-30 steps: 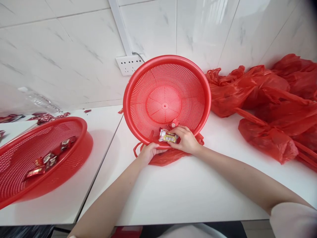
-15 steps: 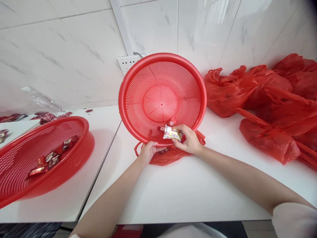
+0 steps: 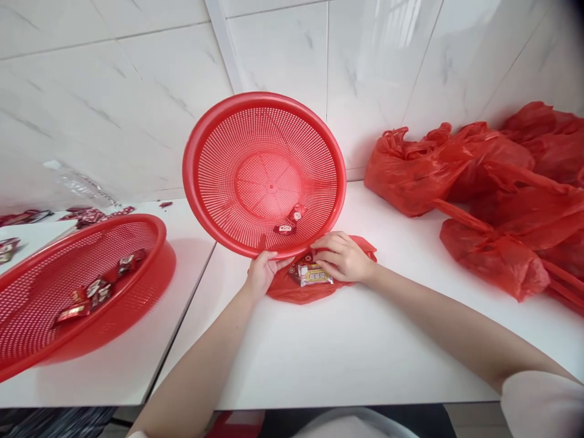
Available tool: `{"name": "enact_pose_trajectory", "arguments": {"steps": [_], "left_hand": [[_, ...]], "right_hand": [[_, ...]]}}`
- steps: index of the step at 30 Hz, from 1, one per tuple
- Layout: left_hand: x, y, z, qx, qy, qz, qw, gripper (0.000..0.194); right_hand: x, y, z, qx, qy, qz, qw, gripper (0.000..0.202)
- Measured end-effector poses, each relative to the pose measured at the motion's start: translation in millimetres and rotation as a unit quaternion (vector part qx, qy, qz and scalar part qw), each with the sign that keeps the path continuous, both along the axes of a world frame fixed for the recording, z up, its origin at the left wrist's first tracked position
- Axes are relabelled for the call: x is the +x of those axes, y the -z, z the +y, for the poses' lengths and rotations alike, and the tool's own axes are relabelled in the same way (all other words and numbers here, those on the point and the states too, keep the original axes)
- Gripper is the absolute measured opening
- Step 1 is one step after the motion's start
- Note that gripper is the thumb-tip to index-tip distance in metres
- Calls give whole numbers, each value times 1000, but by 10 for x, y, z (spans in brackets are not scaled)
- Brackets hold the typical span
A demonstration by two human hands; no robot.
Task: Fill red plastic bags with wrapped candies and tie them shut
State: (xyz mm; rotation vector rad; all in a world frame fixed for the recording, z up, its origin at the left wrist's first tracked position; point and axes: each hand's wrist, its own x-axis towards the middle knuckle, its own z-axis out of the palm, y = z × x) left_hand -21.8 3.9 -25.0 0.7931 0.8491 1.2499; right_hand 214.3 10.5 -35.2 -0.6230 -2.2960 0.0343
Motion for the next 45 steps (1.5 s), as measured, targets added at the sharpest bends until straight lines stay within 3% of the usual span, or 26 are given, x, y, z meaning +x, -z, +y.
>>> {"name": "enact_pose_trajectory", "arguments": {"steps": [8, 13, 18, 20, 22, 25, 27, 30, 33, 36, 45], "left_hand": [[320, 45, -307, -9, 87, 4, 996, 45], [250, 4, -275, -12, 67, 19, 997, 48], [215, -27, -231, -18, 70, 15, 997, 51], [216, -16, -224, -25, 64, 16, 997, 50], [214, -1, -214, -33, 60, 15, 998, 49], [194, 16, -188, -29, 49, 13, 998, 47], [168, 21, -158, -19, 34, 13, 999, 47], [119, 21, -107, -8, 7, 16, 1000, 46], [76, 10, -71, 9, -22, 17, 1000, 46], [49, -11, -59, 30, -41, 15, 999, 47], [-8, -5, -8, 18, -46, 3, 999, 43]], "right_hand": [[-201, -96, -142, -120, 135, -20, 983, 54], [-196, -151, -147, -149, 94, -6, 984, 44], [-225, -140, -131, -229, 123, 119, 958, 33], [-230, -151, -105, -322, 116, 208, 916, 39], [-233, -171, -75, -459, 75, 303, 832, 44], [-249, -197, -57, -611, -32, 410, 676, 43], [-262, -202, -67, -638, -81, 441, 626, 39], [-270, -188, -82, -625, -93, 431, 644, 35], [-255, -161, -64, -594, -44, 433, 676, 37], [-233, -143, -24, -575, -4, 448, 684, 42], [-243, -96, -17, -533, 24, 380, 756, 44]]}}
